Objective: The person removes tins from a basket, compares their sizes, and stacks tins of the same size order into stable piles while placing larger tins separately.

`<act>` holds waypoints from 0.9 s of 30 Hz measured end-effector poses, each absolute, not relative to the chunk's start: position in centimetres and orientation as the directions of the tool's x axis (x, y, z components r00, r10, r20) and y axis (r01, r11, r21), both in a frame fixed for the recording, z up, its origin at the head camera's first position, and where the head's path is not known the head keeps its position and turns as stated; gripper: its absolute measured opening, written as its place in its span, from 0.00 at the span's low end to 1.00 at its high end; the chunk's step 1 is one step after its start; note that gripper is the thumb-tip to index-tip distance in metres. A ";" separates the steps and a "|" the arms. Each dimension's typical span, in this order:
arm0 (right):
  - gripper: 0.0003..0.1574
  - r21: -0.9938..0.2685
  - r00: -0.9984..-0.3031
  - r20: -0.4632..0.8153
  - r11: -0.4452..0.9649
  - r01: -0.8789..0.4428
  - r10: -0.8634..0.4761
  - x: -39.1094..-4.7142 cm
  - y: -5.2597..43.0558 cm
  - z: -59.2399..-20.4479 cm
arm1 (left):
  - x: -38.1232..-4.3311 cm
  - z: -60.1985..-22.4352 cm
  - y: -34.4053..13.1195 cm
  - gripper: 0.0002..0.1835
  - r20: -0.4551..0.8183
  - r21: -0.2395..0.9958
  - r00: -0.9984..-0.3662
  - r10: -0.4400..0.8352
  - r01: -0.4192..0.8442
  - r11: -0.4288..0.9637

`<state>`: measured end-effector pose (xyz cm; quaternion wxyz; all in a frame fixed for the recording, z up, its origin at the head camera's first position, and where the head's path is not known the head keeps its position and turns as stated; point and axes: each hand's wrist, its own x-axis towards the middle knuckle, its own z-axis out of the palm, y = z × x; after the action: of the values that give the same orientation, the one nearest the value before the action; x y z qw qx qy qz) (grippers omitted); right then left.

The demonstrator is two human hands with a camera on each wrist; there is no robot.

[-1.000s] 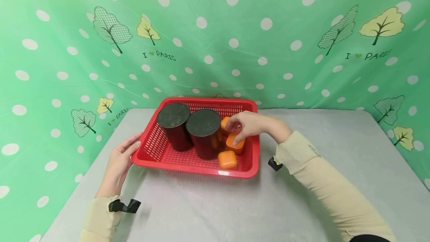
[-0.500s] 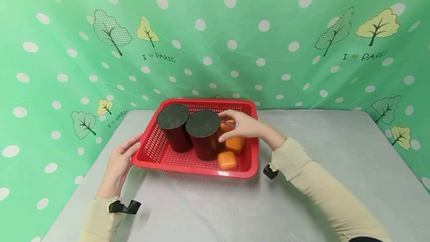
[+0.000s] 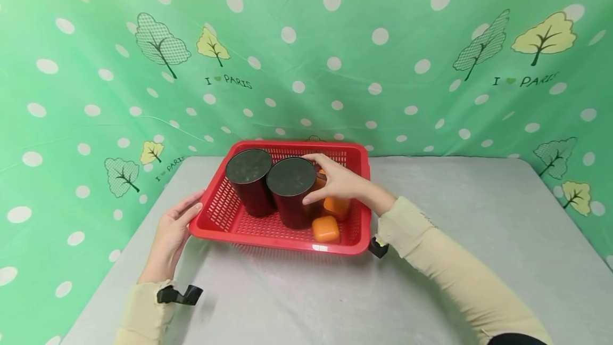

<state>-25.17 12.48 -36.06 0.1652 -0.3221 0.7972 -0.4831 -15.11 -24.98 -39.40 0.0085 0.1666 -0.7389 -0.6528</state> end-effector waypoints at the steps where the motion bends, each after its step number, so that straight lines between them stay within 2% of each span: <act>1: 0.57 -0.883 -0.737 0.051 0.314 -0.349 -0.674 -25.2 12.4 -36.1 | -15.1 -39.4 -25.0 0.26 -0.203 0.968 -0.944 -0.259 -0.234 0.091; 14: 0.53 -0.907 -0.771 0.069 0.281 -0.313 -0.634 -24.9 12.2 -36.1 | -15.1 -39.5 -25.0 0.27 -0.199 0.969 -0.946 -0.255 -0.229 0.094; 27: 0.52 -0.926 -0.819 0.154 0.208 -0.314 -0.552 -23.8 13.4 -33.3 | -15.1 -39.4 -25.0 0.27 -0.192 0.973 -0.949 -0.251 -0.218 0.080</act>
<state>-23.78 13.35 -33.29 0.1059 -0.2813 0.7700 -0.5628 -15.08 -24.98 -39.39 0.0124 0.1597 -0.7346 -0.6593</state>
